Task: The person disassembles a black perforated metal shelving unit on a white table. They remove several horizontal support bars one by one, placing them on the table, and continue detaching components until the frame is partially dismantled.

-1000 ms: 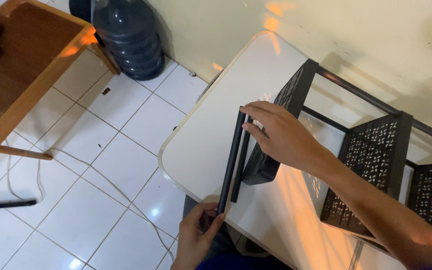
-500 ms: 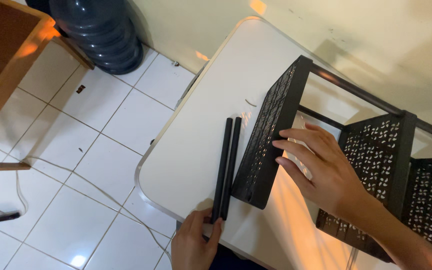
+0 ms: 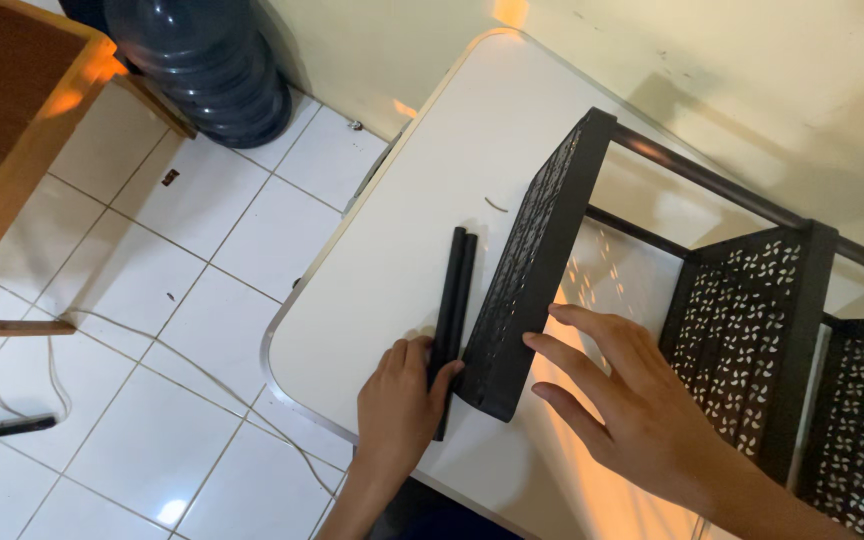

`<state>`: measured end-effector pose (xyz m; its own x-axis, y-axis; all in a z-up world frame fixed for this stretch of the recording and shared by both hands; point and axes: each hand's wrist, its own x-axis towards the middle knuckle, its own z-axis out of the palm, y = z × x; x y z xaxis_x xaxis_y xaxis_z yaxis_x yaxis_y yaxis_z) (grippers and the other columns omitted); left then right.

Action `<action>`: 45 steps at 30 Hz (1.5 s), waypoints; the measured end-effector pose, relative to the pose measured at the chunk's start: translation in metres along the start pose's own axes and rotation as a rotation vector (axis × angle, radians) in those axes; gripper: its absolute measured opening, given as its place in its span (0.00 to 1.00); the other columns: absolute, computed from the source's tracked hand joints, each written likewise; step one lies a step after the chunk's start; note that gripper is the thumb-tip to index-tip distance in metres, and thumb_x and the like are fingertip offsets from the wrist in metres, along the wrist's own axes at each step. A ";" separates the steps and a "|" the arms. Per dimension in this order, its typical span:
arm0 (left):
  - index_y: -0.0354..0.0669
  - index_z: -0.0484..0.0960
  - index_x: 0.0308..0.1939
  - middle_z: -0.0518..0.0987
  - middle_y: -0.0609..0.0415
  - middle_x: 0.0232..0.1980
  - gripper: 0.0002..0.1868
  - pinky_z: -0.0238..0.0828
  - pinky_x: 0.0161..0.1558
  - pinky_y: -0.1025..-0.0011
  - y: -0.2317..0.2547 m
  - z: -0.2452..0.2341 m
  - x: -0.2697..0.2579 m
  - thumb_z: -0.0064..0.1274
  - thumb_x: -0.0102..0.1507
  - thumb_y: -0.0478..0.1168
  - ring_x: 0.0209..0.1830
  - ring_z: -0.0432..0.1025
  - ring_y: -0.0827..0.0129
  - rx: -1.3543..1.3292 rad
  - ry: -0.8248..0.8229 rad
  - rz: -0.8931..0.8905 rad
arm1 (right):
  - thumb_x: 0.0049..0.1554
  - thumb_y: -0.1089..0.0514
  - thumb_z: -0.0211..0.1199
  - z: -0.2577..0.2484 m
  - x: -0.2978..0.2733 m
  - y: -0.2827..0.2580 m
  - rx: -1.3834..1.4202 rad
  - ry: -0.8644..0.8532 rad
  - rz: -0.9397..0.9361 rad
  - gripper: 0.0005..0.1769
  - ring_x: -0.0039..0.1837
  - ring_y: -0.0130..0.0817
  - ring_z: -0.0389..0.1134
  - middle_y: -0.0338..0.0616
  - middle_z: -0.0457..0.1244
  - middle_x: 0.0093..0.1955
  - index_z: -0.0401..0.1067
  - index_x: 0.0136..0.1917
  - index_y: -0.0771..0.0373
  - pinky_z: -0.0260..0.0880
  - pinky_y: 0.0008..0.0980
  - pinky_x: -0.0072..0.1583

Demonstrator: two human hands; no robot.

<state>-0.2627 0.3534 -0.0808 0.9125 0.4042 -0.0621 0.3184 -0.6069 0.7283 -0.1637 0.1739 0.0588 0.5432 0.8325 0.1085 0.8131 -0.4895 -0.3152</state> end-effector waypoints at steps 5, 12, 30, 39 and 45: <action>0.39 0.79 0.44 0.79 0.51 0.38 0.19 0.74 0.37 0.58 0.001 0.001 0.003 0.62 0.59 0.49 0.40 0.76 0.56 0.028 -0.133 -0.137 | 0.55 0.52 0.66 0.004 -0.008 -0.002 -0.010 0.008 -0.023 0.31 0.65 0.51 0.63 0.53 0.57 0.69 0.65 0.70 0.57 0.66 0.45 0.63; 0.37 0.76 0.34 0.76 0.48 0.39 0.16 0.74 0.37 0.56 -0.004 0.009 0.003 0.57 0.62 0.47 0.43 0.74 0.54 0.078 -0.168 -0.067 | 0.56 0.52 0.66 0.020 -0.017 -0.015 -0.043 -0.001 -0.044 0.33 0.63 0.51 0.64 0.55 0.59 0.64 0.64 0.74 0.51 0.66 0.46 0.62; 0.35 0.69 0.53 0.78 0.49 0.23 0.14 0.68 0.22 0.63 0.039 -0.047 -0.002 0.42 0.70 0.42 0.17 0.74 0.62 -0.455 -0.152 -0.220 | 0.53 0.50 0.66 -0.007 -0.052 -0.012 -0.069 0.052 0.189 0.29 0.63 0.47 0.64 0.46 0.64 0.62 0.69 0.66 0.59 0.63 0.46 0.64; 0.35 0.75 0.44 0.73 0.50 0.17 0.24 0.63 0.18 0.63 0.106 -0.079 -0.010 0.57 0.61 0.55 0.13 0.67 0.61 -0.228 -0.036 -0.110 | 0.55 0.52 0.66 -0.025 -0.117 0.008 -0.222 0.351 0.513 0.24 0.61 0.45 0.68 0.45 0.66 0.60 0.72 0.63 0.59 0.65 0.46 0.62; 0.34 0.76 0.40 0.74 0.50 0.18 0.33 0.68 0.22 0.59 0.129 -0.065 0.003 0.64 0.55 0.63 0.15 0.71 0.57 0.071 0.051 -0.048 | 0.56 0.43 0.65 -0.023 -0.140 0.037 -0.210 0.286 1.020 0.37 0.57 0.49 0.67 0.55 0.63 0.55 0.64 0.74 0.60 0.70 0.46 0.55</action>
<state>-0.2360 0.3208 0.0574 0.8823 0.4668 -0.0596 0.3801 -0.6321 0.6753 -0.2051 0.0335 0.0537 0.9912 -0.0711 0.1113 -0.0456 -0.9752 -0.2168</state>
